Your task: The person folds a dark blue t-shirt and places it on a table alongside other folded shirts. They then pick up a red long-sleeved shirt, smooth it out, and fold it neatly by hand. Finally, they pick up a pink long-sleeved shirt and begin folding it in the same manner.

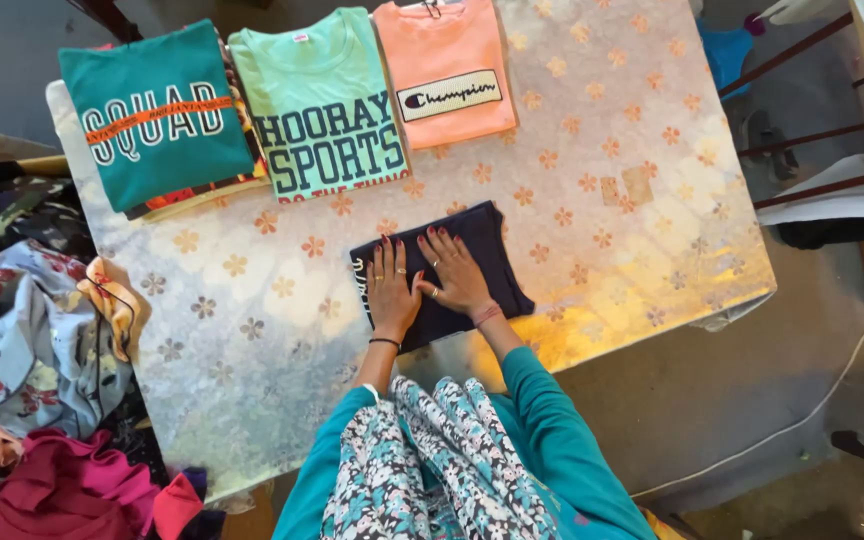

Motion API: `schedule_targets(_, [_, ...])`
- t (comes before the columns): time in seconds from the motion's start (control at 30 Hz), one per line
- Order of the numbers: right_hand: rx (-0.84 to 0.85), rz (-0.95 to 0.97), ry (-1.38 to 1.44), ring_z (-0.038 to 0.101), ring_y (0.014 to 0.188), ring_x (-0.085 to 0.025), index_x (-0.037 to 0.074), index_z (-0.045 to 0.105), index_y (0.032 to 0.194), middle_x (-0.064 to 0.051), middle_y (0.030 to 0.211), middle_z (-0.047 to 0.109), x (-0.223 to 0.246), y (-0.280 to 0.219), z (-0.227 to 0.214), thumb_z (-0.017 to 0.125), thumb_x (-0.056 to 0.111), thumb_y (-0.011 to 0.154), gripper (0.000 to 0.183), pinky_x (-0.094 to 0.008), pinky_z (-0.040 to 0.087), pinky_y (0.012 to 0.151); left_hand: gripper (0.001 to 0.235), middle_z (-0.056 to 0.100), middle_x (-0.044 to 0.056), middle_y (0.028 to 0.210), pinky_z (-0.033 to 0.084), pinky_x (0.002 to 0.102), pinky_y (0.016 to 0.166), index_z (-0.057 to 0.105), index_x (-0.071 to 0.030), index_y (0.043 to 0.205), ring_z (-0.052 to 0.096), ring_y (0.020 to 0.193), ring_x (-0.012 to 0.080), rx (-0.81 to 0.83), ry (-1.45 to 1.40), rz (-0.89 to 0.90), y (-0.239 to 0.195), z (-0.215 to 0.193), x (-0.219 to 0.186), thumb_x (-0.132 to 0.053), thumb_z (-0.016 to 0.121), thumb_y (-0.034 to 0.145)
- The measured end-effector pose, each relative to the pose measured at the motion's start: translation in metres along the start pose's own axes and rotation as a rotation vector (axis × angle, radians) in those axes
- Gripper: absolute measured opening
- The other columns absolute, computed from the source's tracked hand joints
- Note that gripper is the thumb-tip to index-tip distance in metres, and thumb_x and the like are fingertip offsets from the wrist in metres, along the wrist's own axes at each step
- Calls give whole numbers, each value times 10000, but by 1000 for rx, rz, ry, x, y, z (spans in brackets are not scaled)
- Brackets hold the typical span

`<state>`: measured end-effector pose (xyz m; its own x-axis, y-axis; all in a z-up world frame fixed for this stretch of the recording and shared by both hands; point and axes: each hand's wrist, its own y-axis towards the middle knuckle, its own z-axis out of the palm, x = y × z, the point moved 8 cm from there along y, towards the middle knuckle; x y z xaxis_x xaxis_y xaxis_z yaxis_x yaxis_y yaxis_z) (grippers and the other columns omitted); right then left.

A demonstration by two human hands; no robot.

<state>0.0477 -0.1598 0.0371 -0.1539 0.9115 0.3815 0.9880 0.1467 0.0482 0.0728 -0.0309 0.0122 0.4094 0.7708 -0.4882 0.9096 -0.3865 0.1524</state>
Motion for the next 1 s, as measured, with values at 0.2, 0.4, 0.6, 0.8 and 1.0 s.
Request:
schedule_targets(0.2, [-129,194,-162,226,1575,-296,159,330,1625,-113,1685,293,-65,7,-20,607,546,950,826,-516,143,1264,814,245,130,1693,174,507,1255,359,-179,1606,229,1558,348,-87,80,-18,6,-18,-3,-545,642,937])
schedule_targets(0.4, [-252,142,-361,213,1564,-354,123,303,1634,-167,1683,277,-51,1,-18,613,514,974,828,-575,131,1244,930,217,207,1685,163,525,1244,279,-59,1616,192,1562,371,79,56,178,-8,-11,-15,-543,644,911])
schedule_targets(0.6, [-101,3,41,249,1591,-364,187,336,1653,-167,1719,272,12,-55,-12,596,455,1014,741,-543,229,1280,927,235,190,1682,190,488,1255,266,-23,1610,217,1562,322,167,-26,192,-72,-9,-17,-561,600,933])
schedule_targets(0.8, [-231,262,-315,290,1518,-358,209,376,1585,-110,1644,347,-16,-90,-26,652,549,916,800,-636,174,1204,850,223,149,1700,185,546,1243,299,-77,1617,223,1559,341,64,3,-2,-41,-27,21,-535,592,964])
schedule_targets(1.0, [-462,601,-252,312,1510,-358,151,368,1622,-132,1649,369,-73,-125,-21,656,482,967,788,-625,179,1232,734,227,179,1674,197,591,1207,391,-46,1539,223,1560,390,-87,22,-230,6,-25,94,-390,663,950])
